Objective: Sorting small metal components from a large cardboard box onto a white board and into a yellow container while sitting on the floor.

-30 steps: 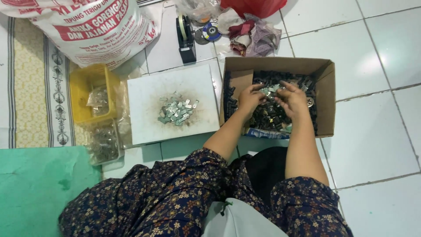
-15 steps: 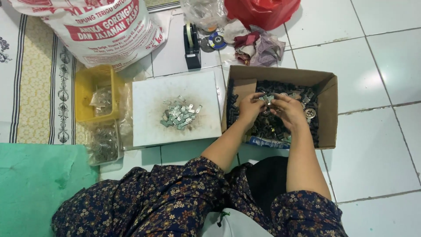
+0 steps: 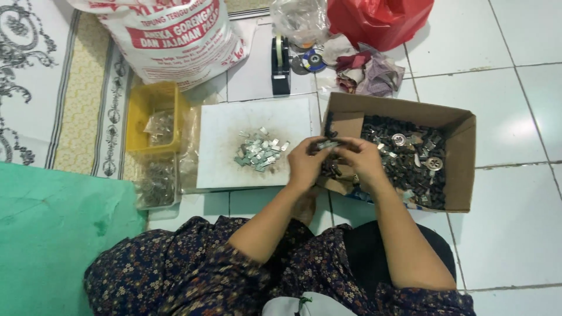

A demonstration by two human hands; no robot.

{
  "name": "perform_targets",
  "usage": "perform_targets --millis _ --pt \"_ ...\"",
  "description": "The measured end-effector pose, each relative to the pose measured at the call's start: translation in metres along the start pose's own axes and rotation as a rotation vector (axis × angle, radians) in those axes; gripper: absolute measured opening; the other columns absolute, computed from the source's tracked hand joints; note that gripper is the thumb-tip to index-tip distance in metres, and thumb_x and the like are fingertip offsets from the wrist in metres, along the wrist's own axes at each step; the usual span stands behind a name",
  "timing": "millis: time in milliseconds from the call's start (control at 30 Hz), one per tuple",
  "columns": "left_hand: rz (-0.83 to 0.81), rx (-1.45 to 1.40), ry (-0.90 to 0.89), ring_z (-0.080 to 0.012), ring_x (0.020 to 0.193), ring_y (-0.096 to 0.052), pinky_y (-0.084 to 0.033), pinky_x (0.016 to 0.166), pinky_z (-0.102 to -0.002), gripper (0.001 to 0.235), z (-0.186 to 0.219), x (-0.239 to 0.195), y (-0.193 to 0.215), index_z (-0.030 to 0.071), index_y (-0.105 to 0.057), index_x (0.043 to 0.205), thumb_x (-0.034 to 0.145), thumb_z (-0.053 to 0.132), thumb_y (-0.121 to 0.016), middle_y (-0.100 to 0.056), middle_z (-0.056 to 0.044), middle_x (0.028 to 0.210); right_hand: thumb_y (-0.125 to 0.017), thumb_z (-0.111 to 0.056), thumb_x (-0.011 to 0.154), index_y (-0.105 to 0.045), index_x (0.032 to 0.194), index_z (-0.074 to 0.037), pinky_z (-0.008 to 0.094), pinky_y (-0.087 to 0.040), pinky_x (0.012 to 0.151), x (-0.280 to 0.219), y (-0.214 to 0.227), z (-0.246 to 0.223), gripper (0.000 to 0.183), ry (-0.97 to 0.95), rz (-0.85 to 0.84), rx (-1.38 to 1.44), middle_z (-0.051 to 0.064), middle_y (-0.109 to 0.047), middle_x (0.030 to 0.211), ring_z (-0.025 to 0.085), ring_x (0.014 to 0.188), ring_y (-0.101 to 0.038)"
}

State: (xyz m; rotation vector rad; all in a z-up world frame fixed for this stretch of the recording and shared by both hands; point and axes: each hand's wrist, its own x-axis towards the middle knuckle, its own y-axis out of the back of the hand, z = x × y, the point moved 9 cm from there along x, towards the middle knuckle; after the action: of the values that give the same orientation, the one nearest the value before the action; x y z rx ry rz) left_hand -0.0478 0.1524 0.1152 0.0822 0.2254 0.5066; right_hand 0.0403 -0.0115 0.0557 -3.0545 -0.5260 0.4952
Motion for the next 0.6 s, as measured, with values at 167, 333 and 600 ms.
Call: perform_targets --millis 167,333,600 --pt "0.094 -0.076 0.069 -0.0190 0.078 -0.070 -0.064 0.068 -0.031 0.037 -0.036 -0.004 0.079 0.005 -0.075 0.113 0.079 0.011 -0.088 -0.071 -0.018 0.090 -0.081 -0.006 0.083 -0.078 0.117 -0.009 0.036 -0.062 0.074 -0.026 -0.086 -0.023 0.035 0.051 -0.147 -0.228 0.016 -0.078 0.099 0.025 0.091 -0.075" --pt "0.192 -0.065 0.080 -0.0214 0.073 -0.073 -0.065 0.062 -0.031 0.039 -0.047 -0.005 0.135 0.002 -0.075 0.111 0.076 0.009 -0.090 -0.070 -0.019 0.085 -0.078 0.003 0.081 -0.076 0.115 -0.001 0.037 -0.064 0.066 -0.025 -0.143 -0.025 0.034 0.131 -0.219 -0.247 0.024 -0.077 0.092 0.028 0.079 -0.076" --pt "0.195 0.137 -0.083 -0.0276 0.107 -0.073 -0.063 0.087 -0.039 0.035 -0.011 -0.006 0.185 0.018 -0.075 0.123 0.088 0.013 -0.079 -0.077 -0.014 0.113 -0.075 -0.003 0.086 -0.074 0.123 -0.005 0.042 -0.064 0.082 -0.038 -0.195 -0.064 0.037 0.200 -0.189 -0.392 0.020 -0.076 0.112 0.034 0.101 -0.074"
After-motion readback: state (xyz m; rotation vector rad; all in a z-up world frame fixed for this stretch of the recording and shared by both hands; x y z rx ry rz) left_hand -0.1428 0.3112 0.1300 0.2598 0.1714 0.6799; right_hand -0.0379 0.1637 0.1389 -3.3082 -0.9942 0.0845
